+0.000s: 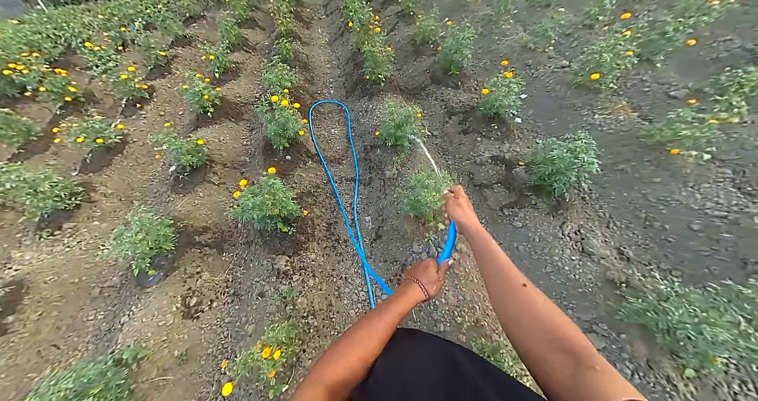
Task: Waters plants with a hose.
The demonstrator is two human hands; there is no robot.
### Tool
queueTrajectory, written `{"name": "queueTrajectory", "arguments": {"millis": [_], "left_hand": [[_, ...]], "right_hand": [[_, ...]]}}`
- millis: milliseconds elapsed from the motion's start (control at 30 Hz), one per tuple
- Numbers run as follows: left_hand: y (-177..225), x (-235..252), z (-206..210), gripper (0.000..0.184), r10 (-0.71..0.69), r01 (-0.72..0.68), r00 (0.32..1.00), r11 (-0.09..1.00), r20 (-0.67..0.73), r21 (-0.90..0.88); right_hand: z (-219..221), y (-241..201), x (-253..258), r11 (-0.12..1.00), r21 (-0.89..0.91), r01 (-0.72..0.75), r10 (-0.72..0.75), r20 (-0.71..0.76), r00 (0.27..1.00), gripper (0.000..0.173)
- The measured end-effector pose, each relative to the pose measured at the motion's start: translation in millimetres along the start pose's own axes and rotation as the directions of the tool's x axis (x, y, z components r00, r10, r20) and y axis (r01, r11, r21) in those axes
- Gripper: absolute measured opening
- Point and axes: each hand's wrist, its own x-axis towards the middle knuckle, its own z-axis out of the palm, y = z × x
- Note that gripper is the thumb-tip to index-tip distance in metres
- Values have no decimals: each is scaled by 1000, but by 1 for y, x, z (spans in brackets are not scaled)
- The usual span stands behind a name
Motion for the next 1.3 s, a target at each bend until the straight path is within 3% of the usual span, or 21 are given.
{"name": "queueTrajectory", "arguments": {"millis": [467, 700, 1300], "left_hand": [[38, 30, -33, 64, 79, -77, 994, 997, 71, -30], [22, 27, -57, 64, 96, -89, 993, 991, 75, -95], [0, 23, -86, 65, 111, -104, 993, 987, 50, -122]], "right_hand": [[-29, -39, 32, 995, -82, -49, 49, -5, 999, 34], [-2, -61, 37, 985, -164, -54, 53, -9, 999, 33], [31, -81, 43, 994, -98, -43, 36, -70, 997, 32]]}}
